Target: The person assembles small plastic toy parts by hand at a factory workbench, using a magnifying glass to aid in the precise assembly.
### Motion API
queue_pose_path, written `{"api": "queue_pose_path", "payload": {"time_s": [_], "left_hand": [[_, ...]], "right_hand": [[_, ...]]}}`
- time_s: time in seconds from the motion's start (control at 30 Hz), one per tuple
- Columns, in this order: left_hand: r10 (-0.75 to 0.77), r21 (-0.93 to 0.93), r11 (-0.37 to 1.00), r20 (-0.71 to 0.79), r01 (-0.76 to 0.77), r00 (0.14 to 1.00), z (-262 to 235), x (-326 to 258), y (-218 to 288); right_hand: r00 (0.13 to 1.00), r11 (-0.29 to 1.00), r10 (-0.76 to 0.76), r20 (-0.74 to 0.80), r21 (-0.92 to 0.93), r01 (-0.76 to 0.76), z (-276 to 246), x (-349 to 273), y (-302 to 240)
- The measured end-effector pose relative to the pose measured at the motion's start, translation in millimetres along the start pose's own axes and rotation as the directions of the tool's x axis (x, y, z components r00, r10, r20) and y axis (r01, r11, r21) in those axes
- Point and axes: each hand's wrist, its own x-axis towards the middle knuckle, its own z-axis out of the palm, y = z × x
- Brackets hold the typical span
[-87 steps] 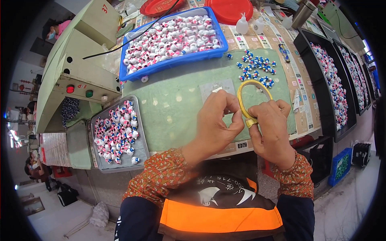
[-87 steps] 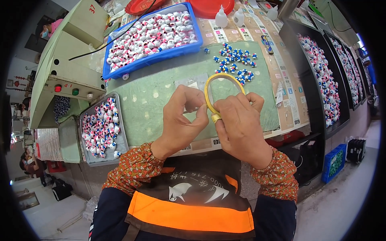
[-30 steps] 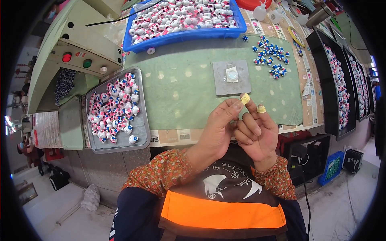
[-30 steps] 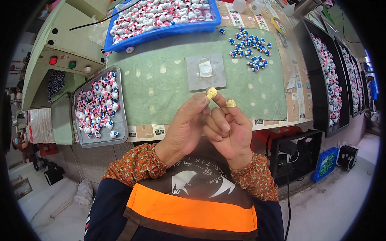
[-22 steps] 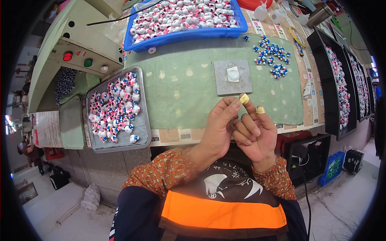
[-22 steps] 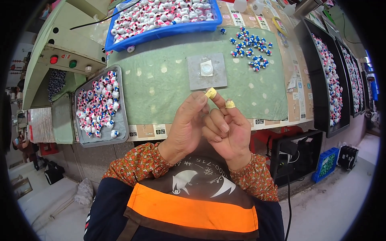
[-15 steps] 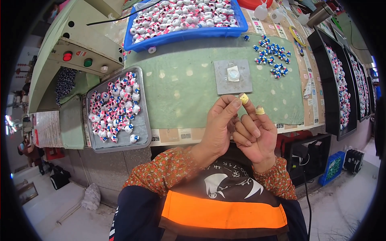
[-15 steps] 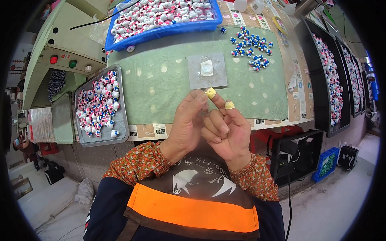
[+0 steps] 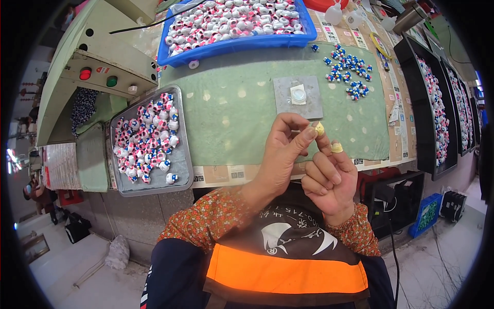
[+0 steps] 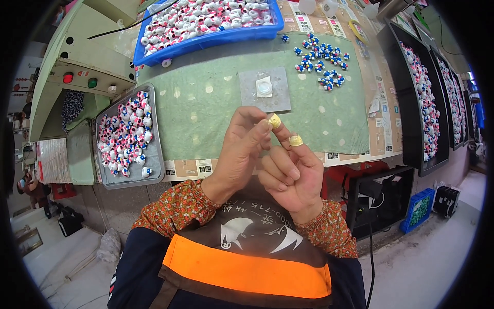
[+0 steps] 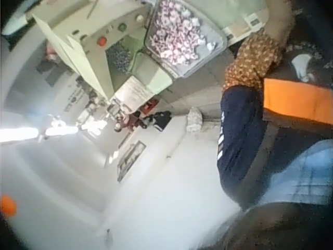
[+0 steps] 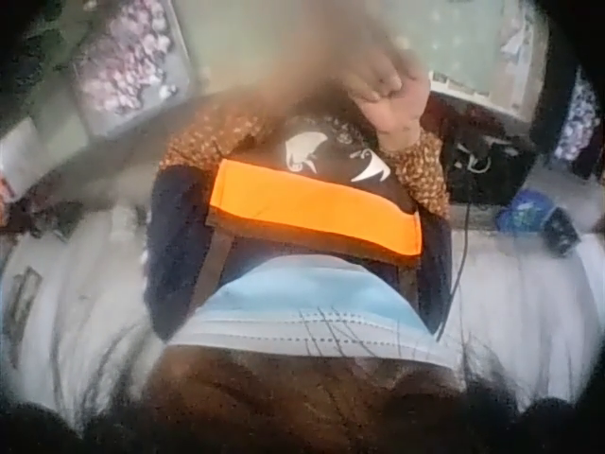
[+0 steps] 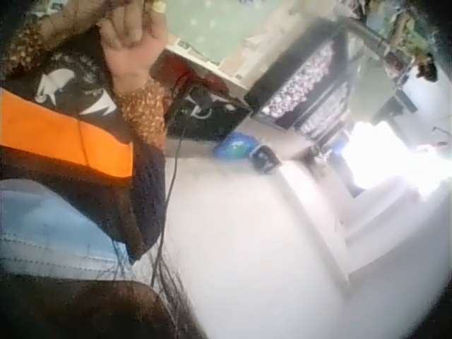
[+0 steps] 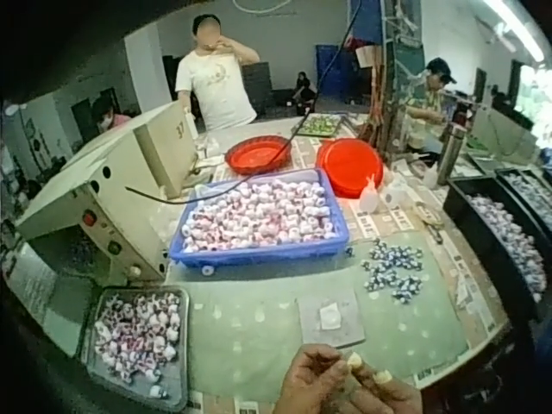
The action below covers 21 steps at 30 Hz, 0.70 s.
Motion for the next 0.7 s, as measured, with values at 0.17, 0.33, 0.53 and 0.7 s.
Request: {"api": "queue_pose_path", "payload": {"time_s": [0.17,0.33,0.53,0.7], "left_hand": [[0.184,0.100,0.970,0.287,-0.220,0.940,-4.2,6.8,11.6],[0.066,0.178,0.977,0.288,-0.121,0.956,-14.4,9.3,13.2],[-0.041,0.119,0.993,0.283,0.007,0.958,-11.4,2.0,20.5],[0.025,0.248,0.962,0.318,-0.109,0.948,-8.2,0.4,19.5]], "right_hand": [[0.995,0.994,0.037,0.096,0.099,-0.047,5.1,-8.0,-4.1],[0.993,0.987,0.015,0.114,0.155,-0.033,8.0,-8.0,-4.5],[0.997,0.988,0.028,0.065,0.148,-0.037,6.4,-7.7,-4.3],[0.998,0.991,0.034,0.053,0.125,-0.040,3.1,-7.2,-2.8]]}}
